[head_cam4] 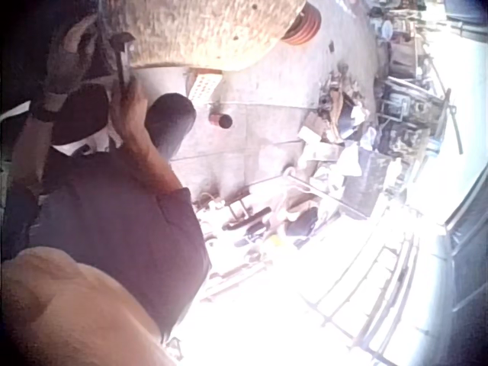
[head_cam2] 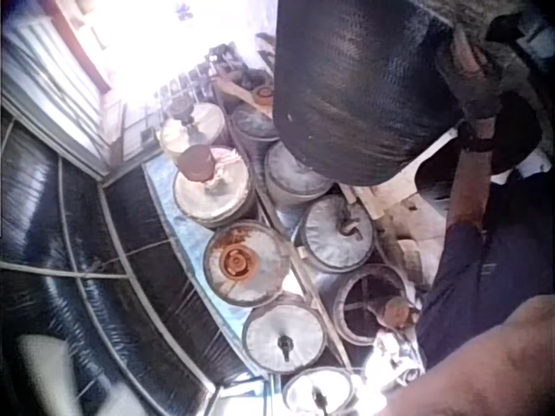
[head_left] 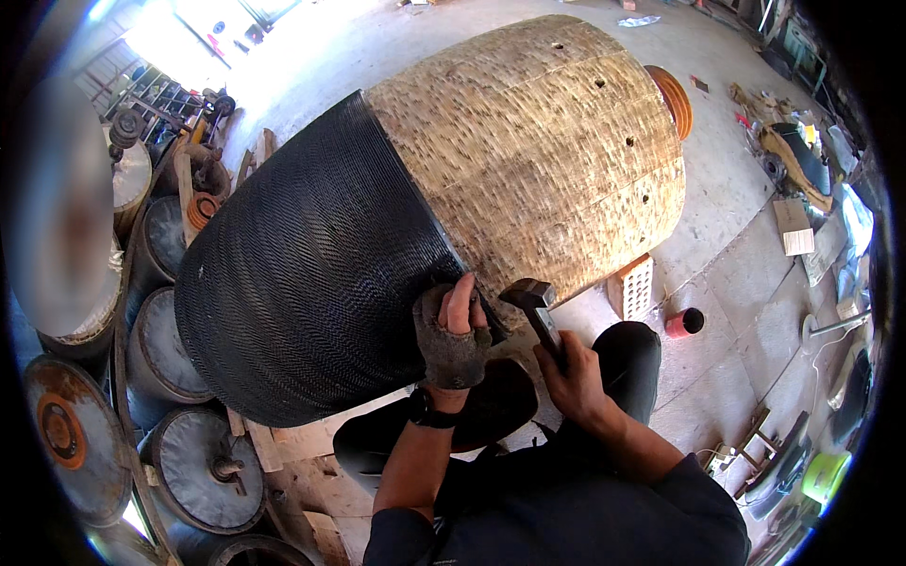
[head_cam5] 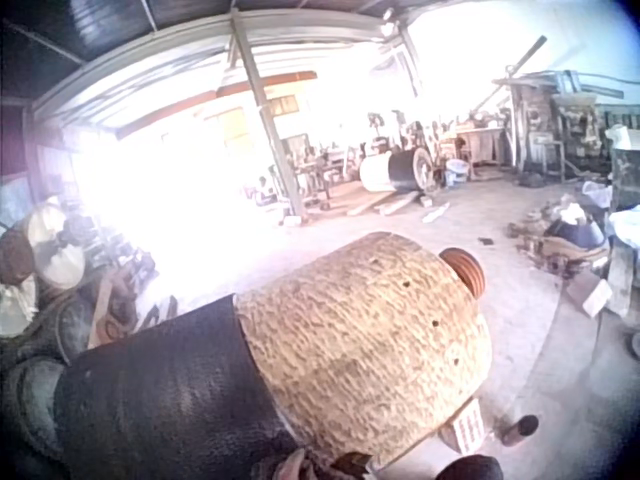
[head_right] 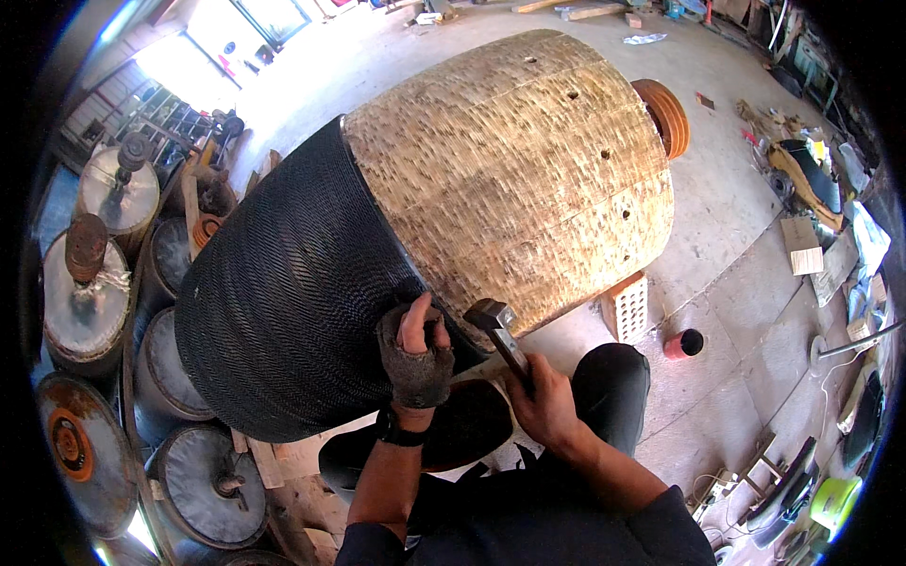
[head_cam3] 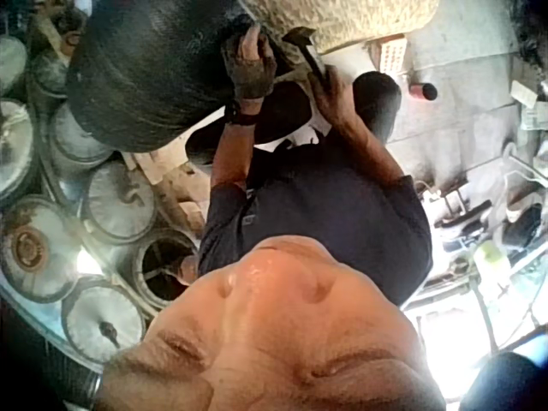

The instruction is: The person hammers small pins into the edge of a large drum covered in woven black material and wood. They use a hammer in their right hand while their left hand, wearing a fingerless glove, holds the pins against the drum surface.

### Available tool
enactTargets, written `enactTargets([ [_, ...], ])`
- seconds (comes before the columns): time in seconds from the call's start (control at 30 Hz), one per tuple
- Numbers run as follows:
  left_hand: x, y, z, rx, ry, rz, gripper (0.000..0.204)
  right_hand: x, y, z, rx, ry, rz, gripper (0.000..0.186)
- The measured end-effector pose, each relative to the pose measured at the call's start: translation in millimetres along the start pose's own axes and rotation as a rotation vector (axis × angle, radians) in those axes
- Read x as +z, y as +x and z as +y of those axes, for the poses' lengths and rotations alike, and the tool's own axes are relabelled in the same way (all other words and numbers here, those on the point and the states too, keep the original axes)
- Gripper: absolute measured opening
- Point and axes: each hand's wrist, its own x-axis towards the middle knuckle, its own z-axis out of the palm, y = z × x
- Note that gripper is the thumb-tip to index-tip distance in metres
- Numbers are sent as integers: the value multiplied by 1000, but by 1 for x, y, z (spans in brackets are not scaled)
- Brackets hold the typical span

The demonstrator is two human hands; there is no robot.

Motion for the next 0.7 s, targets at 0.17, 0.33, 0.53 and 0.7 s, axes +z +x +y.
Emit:
enactTargets([
  [0.17,-1,9,3,-52,89,-54,59,5,5,2,-73,22,70,21],
  [0.33,7,16,10,-202,102,-77,59,10,6,3,-90,33,55,21],
  [0.53,8,23,13,-200,202,-61,63,3,12,-17,-152,-83,17,22],
  [0.7,8,25,16,-286,240,-126,66,-6,13,-24,-121,-107,-37,24],
])
